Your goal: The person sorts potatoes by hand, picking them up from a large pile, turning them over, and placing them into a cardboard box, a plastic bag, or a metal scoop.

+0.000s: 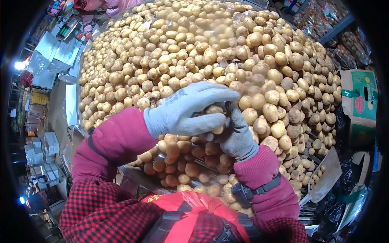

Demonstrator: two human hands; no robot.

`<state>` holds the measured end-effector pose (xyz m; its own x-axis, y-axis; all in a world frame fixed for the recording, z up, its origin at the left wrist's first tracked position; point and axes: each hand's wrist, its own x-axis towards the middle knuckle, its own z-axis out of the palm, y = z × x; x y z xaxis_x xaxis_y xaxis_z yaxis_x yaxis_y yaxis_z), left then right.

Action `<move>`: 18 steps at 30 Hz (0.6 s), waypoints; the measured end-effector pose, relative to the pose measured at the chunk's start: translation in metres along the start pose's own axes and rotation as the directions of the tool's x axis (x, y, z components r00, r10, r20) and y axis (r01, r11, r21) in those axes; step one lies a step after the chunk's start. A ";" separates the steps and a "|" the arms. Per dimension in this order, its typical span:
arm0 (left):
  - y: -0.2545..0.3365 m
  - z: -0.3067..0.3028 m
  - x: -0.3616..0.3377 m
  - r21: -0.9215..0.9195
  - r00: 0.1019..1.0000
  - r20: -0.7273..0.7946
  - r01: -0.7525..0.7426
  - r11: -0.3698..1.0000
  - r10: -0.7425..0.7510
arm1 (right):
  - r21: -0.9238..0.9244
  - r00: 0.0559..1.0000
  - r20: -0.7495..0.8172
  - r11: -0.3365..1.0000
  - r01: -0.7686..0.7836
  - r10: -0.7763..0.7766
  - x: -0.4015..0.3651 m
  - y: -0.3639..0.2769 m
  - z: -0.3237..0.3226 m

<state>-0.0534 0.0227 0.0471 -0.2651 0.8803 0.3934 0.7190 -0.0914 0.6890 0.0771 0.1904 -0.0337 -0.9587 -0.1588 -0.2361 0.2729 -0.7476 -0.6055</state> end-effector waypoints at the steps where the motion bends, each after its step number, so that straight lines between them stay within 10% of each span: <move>1: -0.006 0.000 0.008 -0.001 1.000 0.000 -0.003 1.000 0.003 | -0.378 0.996 0.008 0.922 0.082 -0.085 0.000 0.004 -0.012; 4: -0.052 -0.015 0.049 0.174 0.981 -0.163 0.134 0.976 -0.106 | -0.173 0.993 -0.114 0.983 -0.058 0.039 -0.011 -0.007 0.004; 5: -0.077 -0.019 0.064 0.174 0.950 -0.222 0.260 0.950 -0.220 | -0.214 0.987 0.156 0.975 0.065 -0.032 -0.012 -0.020 0.012; 10: -0.193 -0.029 0.123 0.491 0.766 -0.122 0.600 0.632 -0.632 | -0.227 0.991 0.082 0.966 0.120 -0.104 -0.010 -0.008 0.011; 18: -0.260 -0.010 0.145 0.705 0.857 -0.056 0.397 0.588 -0.512 | 0.065 0.994 0.051 0.993 -0.100 0.097 -0.007 -0.015 0.012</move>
<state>-0.2854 0.1695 -0.0688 -0.6312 0.7754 0.0179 0.7702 0.6240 0.1319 0.0784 0.1951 -0.0144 -0.9305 -0.2629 -0.2549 0.3617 -0.7685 -0.5278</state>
